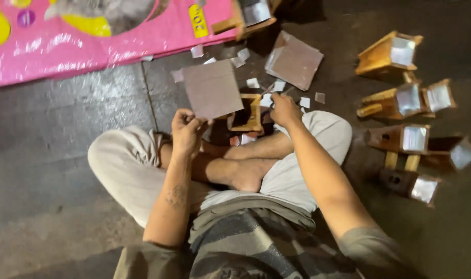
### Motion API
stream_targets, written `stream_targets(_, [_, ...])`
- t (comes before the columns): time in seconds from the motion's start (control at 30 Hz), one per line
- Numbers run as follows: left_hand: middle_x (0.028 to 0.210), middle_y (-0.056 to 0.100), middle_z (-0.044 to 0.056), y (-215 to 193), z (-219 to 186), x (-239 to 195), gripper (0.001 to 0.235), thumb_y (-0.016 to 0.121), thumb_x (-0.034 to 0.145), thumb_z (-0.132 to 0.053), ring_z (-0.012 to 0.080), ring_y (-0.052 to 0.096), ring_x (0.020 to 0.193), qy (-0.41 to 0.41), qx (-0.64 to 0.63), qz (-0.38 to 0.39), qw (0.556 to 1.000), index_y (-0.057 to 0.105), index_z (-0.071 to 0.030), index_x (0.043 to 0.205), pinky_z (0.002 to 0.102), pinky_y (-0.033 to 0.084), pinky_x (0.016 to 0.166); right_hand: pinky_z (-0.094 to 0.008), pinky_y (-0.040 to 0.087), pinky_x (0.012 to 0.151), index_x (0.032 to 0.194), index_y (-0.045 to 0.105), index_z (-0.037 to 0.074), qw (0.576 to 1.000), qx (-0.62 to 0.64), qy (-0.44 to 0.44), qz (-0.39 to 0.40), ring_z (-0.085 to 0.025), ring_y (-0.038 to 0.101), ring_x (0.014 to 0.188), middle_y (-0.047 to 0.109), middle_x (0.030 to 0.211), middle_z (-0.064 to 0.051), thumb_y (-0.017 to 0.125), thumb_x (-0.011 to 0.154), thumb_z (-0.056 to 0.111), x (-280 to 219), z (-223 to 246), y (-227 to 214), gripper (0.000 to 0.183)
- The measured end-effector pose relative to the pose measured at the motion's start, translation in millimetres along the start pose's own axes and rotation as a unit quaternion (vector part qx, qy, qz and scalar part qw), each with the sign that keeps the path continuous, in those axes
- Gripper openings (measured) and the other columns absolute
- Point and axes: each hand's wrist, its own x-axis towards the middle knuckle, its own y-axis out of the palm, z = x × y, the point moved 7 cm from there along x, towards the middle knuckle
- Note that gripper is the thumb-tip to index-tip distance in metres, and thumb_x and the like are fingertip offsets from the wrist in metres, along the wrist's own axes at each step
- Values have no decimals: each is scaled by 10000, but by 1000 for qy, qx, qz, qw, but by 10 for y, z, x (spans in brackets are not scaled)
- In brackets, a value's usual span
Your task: Marking and cutting thin sheets of material using a pencil and scissors to fit into wooden lantern frames while sitting on the floor.
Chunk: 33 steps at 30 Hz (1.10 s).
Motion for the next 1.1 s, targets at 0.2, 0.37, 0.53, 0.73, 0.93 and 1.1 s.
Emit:
stream_targets(0.2, [885, 424, 16, 58, -69, -100, 389, 622, 777, 164, 190, 567, 821, 16, 19, 25, 999, 426, -118, 961, 422, 656, 852, -619, 532, 1005, 1396, 548, 99, 999, 26, 35, -29, -443, 385, 1379, 439, 1433, -212, 641, 929, 119, -6, 24, -58, 476])
stream_targets(0.37, [882, 413, 10, -13, -112, -140, 402, 624, 761, 164, 184, 556, 814, 42, 2, 8, 999, 429, -122, 964, 418, 662, 853, -785, 503, 871, 1449, 477, 124, 991, 29, 119, -44, -464, 276, 1378, 314, 1485, -212, 728, 910, 226, 193, -393, 42, 603])
stream_targets(0.53, [885, 389, 8, -76, -105, -288, 397, 614, 763, 166, 179, 552, 810, 75, -6, -11, 997, 426, -123, 960, 398, 659, 834, -757, 505, 907, 1459, 501, 76, 993, 51, 103, -31, -496, 334, 1330, 333, 1430, -251, 707, 934, 120, 121, -402, 58, 565])
stream_targets(0.73, [920, 418, 12, 154, -282, -631, 424, 632, 750, 178, 173, 556, 829, 108, -7, -24, 994, 424, -125, 961, 344, 661, 792, -781, 409, 1020, 1431, 470, 9, 996, 73, 46, -26, -507, 287, 1388, 336, 1456, -272, 589, 957, 145, -293, 111, -314, 507])
stream_targets(0.93, [954, 456, 38, 393, -395, -910, 505, 655, 774, 184, 170, 579, 813, 155, 1, -21, 988, 420, -127, 1096, 392, 693, 810, -648, 440, 1033, 1465, 482, 126, 999, 12, -45, -18, -477, 430, 1316, 422, 1401, -217, 594, 965, 122, 46, 41, 76, 513])
stream_targets(1.1, [968, 497, 60, 398, -428, -986, 700, 652, 813, 153, 158, 602, 819, 186, 3, -18, 982, 340, -140, 1366, 398, 676, 877, -626, 516, 1002, 1293, 434, 20, 995, 81, -15, -56, -593, 576, 1206, 498, 1323, -338, 457, 979, -26, -169, 204, -104, 317])
